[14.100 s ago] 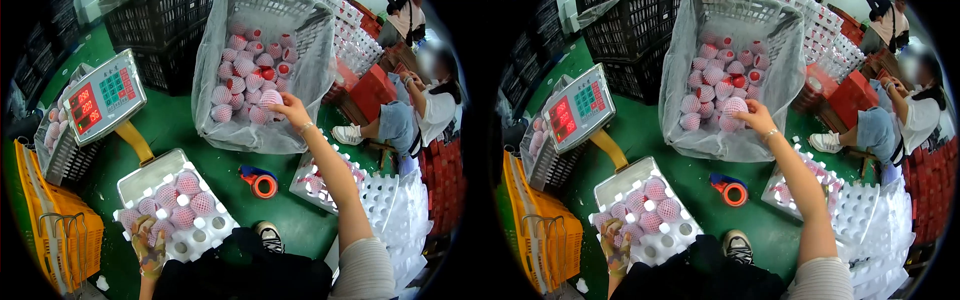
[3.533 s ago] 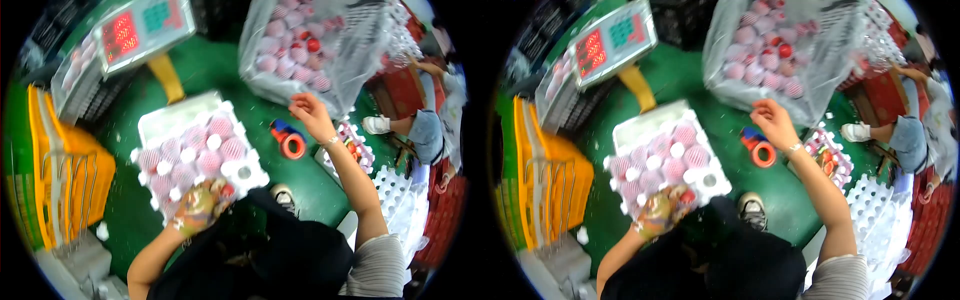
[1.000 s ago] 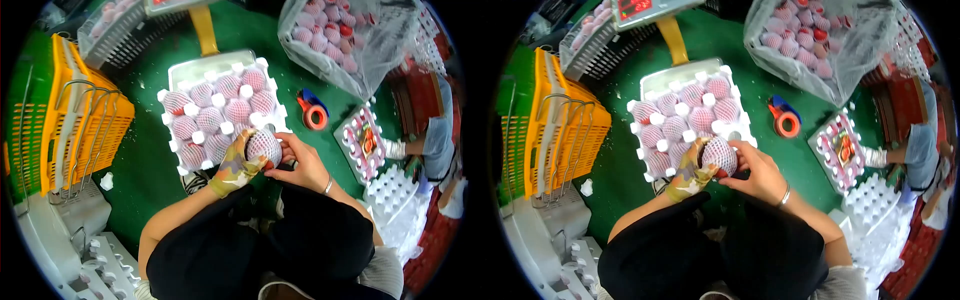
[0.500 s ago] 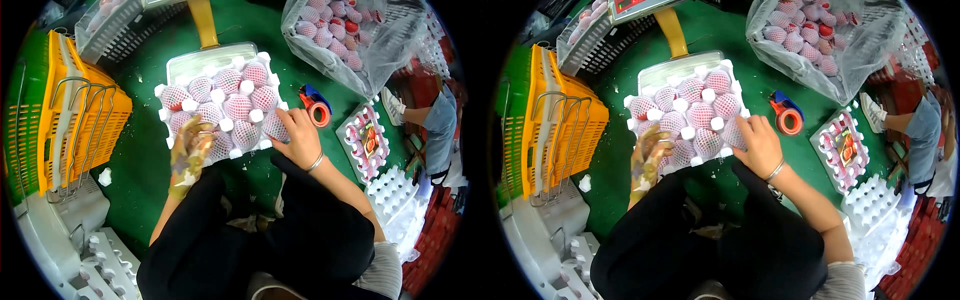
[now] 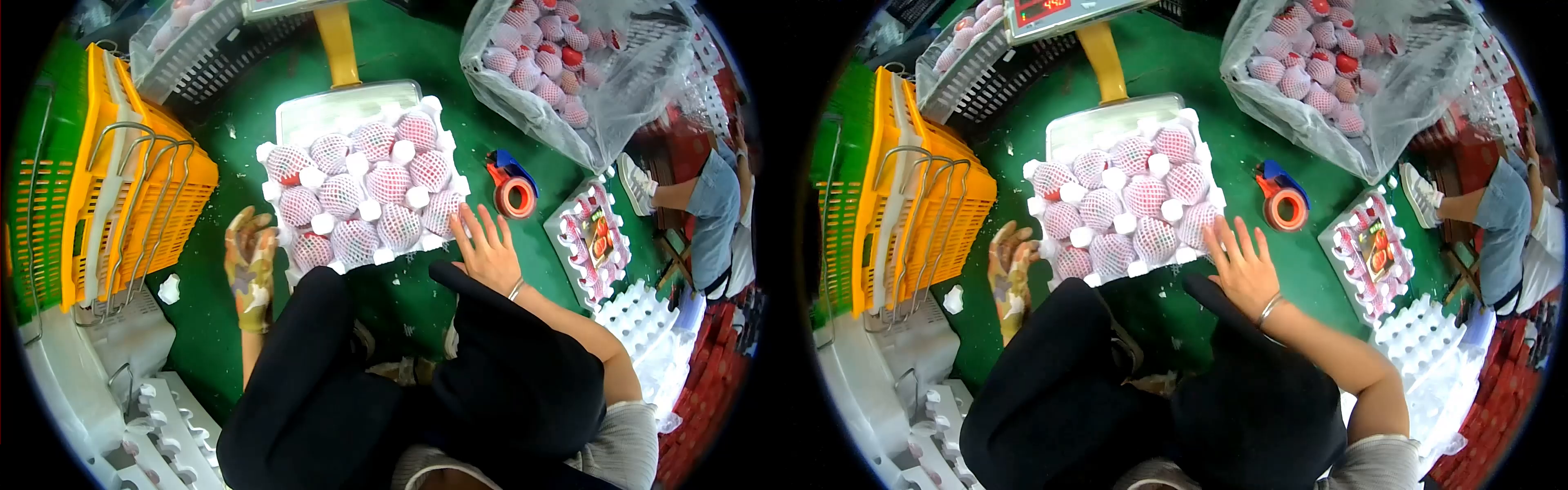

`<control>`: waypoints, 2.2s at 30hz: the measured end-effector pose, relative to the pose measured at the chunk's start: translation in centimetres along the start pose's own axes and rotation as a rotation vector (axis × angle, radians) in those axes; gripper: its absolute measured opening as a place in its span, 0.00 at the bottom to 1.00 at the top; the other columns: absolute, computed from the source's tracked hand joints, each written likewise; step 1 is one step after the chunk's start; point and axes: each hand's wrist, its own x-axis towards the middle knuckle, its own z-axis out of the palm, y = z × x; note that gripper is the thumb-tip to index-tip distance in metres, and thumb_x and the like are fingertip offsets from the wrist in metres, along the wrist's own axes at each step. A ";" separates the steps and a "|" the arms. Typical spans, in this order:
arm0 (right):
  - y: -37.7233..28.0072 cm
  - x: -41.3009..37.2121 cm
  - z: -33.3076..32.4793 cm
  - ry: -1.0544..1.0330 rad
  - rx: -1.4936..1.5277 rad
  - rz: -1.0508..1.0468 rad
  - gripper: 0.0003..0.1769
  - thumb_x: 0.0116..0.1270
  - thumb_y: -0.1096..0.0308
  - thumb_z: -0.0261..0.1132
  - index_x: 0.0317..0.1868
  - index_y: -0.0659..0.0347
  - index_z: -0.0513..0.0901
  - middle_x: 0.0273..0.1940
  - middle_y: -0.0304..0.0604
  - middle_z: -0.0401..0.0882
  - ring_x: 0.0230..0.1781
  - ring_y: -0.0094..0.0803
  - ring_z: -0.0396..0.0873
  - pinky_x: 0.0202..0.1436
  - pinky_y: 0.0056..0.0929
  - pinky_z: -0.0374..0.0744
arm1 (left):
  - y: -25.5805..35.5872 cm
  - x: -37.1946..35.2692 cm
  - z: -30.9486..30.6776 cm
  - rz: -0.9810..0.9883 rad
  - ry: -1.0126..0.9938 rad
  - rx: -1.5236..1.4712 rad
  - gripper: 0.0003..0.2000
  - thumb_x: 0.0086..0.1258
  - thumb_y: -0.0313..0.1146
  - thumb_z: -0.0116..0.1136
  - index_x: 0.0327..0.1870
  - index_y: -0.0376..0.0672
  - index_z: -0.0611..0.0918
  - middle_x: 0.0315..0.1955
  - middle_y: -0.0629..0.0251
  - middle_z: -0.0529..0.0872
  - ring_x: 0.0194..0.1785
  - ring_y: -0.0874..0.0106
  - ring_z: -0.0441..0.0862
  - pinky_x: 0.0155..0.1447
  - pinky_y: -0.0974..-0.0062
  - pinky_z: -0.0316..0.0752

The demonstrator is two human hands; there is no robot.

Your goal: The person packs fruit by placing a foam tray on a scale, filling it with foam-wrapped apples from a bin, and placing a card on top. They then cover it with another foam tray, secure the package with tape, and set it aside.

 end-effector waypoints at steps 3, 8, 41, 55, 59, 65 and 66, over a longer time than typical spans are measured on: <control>0.4 -1.5 1.7 0.005 -0.247 -0.003 0.36 0.64 0.63 0.60 0.73 0.58 0.62 0.74 0.48 0.56 0.71 0.50 0.61 0.70 0.55 0.63 | 0.1 -0.3 -1.2 -0.030 0.043 -0.033 0.25 0.69 0.29 0.60 0.66 0.38 0.68 0.52 0.56 0.78 0.48 0.72 0.80 0.53 0.78 0.75; 0.2 -1.2 -4.7 0.128 0.071 0.059 0.33 0.60 0.71 0.62 0.67 0.61 0.68 0.68 0.52 0.65 0.64 0.51 0.67 0.64 0.50 0.68 | -1.4 -0.3 -3.9 0.011 0.088 -0.027 0.21 0.71 0.27 0.57 0.64 0.33 0.70 0.50 0.55 0.79 0.46 0.71 0.80 0.51 0.78 0.75; -8.7 20.4 -0.7 -0.154 0.011 -0.399 0.21 0.47 0.55 0.72 0.39 0.59 0.88 0.47 0.45 0.79 0.54 0.40 0.68 0.57 0.38 0.64 | -4.7 -3.3 -6.7 -0.167 -0.022 0.050 0.16 0.71 0.35 0.59 0.54 0.35 0.76 0.43 0.59 0.83 0.41 0.73 0.81 0.46 0.76 0.77; 24.7 14.3 -6.3 0.567 0.633 0.546 0.32 0.49 0.53 0.72 0.54 0.60 0.78 0.41 0.53 0.83 0.42 0.46 0.82 0.50 0.39 0.80 | -1.0 3.2 -4.7 -0.243 0.049 0.351 0.16 0.70 0.32 0.59 0.53 0.34 0.75 0.40 0.60 0.81 0.41 0.74 0.79 0.46 0.78 0.74; 35.5 14.7 -7.4 0.257 -0.010 0.790 0.36 0.49 0.49 0.72 0.56 0.61 0.76 0.48 0.50 0.81 0.59 0.49 0.73 0.61 0.49 0.71 | -0.3 5.0 -2.5 -0.241 0.020 0.389 0.14 0.70 0.31 0.58 0.53 0.34 0.76 0.40 0.61 0.81 0.41 0.75 0.79 0.47 0.78 0.74; 43.4 21.6 -2.9 0.233 -0.073 1.061 0.41 0.42 0.46 0.75 0.55 0.61 0.76 0.53 0.46 0.80 0.63 0.47 0.69 0.64 0.45 0.63 | 0.4 6.0 -1.2 -0.209 -0.039 0.395 0.13 0.71 0.29 0.57 0.52 0.34 0.76 0.39 0.62 0.81 0.41 0.75 0.79 0.47 0.79 0.74; 43.2 22.0 -3.0 0.269 -0.033 1.110 0.41 0.39 0.47 0.77 0.54 0.59 0.77 0.54 0.47 0.81 0.62 0.44 0.70 0.65 0.42 0.62 | 0.4 5.9 -1.2 -0.204 -0.039 0.388 0.12 0.71 0.28 0.56 0.52 0.35 0.76 0.39 0.62 0.81 0.41 0.75 0.79 0.48 0.79 0.74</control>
